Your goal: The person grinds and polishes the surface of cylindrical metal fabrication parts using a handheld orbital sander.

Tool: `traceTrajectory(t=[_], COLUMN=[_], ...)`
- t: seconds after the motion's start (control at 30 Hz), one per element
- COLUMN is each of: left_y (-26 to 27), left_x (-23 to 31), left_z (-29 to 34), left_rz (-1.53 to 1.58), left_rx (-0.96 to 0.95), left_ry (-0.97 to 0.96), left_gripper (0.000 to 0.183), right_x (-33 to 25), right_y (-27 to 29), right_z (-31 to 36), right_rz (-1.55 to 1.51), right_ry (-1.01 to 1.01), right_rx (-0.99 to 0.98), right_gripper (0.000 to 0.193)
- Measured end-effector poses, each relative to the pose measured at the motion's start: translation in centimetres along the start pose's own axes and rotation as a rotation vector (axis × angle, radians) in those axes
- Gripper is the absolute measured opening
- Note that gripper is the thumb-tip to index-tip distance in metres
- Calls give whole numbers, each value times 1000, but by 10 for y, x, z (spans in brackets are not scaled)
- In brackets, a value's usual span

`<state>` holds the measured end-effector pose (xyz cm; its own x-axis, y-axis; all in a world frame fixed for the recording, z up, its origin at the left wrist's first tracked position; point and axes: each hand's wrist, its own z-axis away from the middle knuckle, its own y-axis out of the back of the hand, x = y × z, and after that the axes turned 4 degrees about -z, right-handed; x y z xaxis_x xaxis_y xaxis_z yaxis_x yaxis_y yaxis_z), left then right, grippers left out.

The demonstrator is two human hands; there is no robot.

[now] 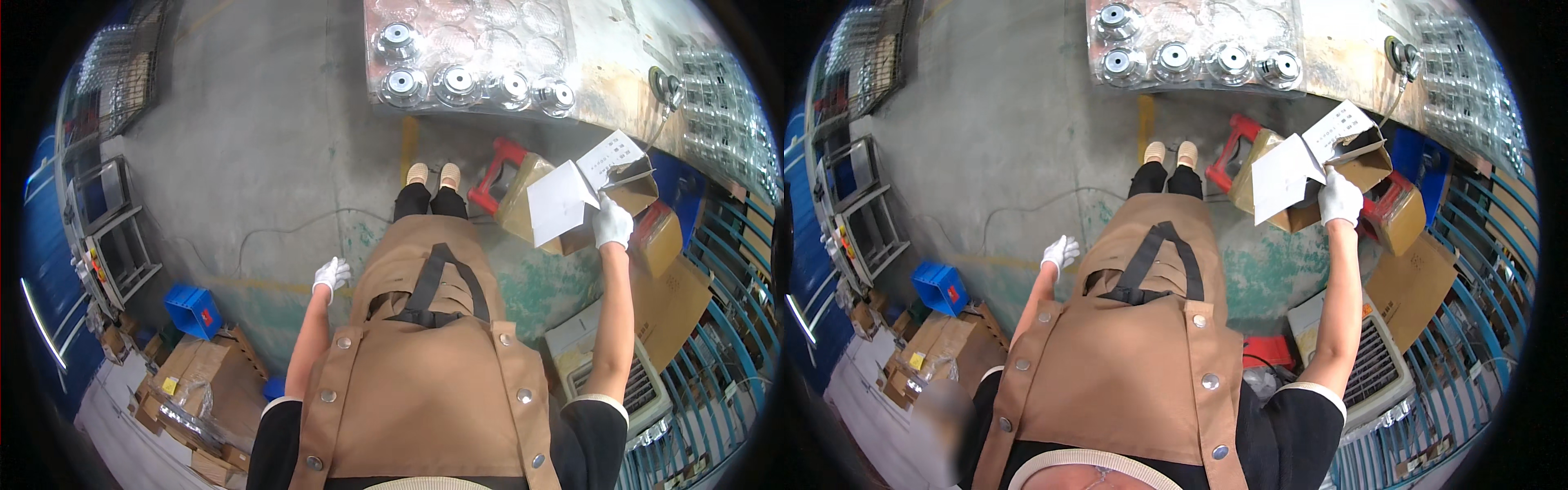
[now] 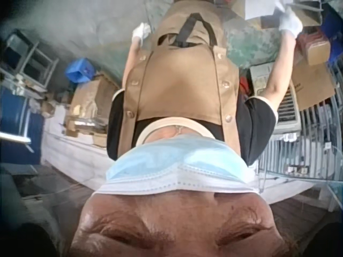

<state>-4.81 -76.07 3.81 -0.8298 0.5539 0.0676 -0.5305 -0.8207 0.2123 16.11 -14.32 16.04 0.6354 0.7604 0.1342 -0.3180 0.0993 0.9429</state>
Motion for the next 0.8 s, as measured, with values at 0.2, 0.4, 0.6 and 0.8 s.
traceTrajectory(t=[0.2, 0.4, 0.6, 0.8], left_y=[22, 43, 40, 30], left_x=[28, 33, 23, 9], left_z=[-27, -40, -45, -46], left_rz=[-57, -26, -5, 40], left_rx=[-41, -50, -103, -77], left_ry=[-5, 33, 67, 83], left_gripper=[40, 40, 44, 38], right_x=[-27, -53, -57, -48], right_y=[8, 13, 15, 5], right_z=[17, 22, 20, 25], right_rz=[33, 7, 15, 41], right_ry=[-54, -80, -83, -93], right_rx=[-61, -93, -108, -118], right_gripper=[32, 33, 35, 37])
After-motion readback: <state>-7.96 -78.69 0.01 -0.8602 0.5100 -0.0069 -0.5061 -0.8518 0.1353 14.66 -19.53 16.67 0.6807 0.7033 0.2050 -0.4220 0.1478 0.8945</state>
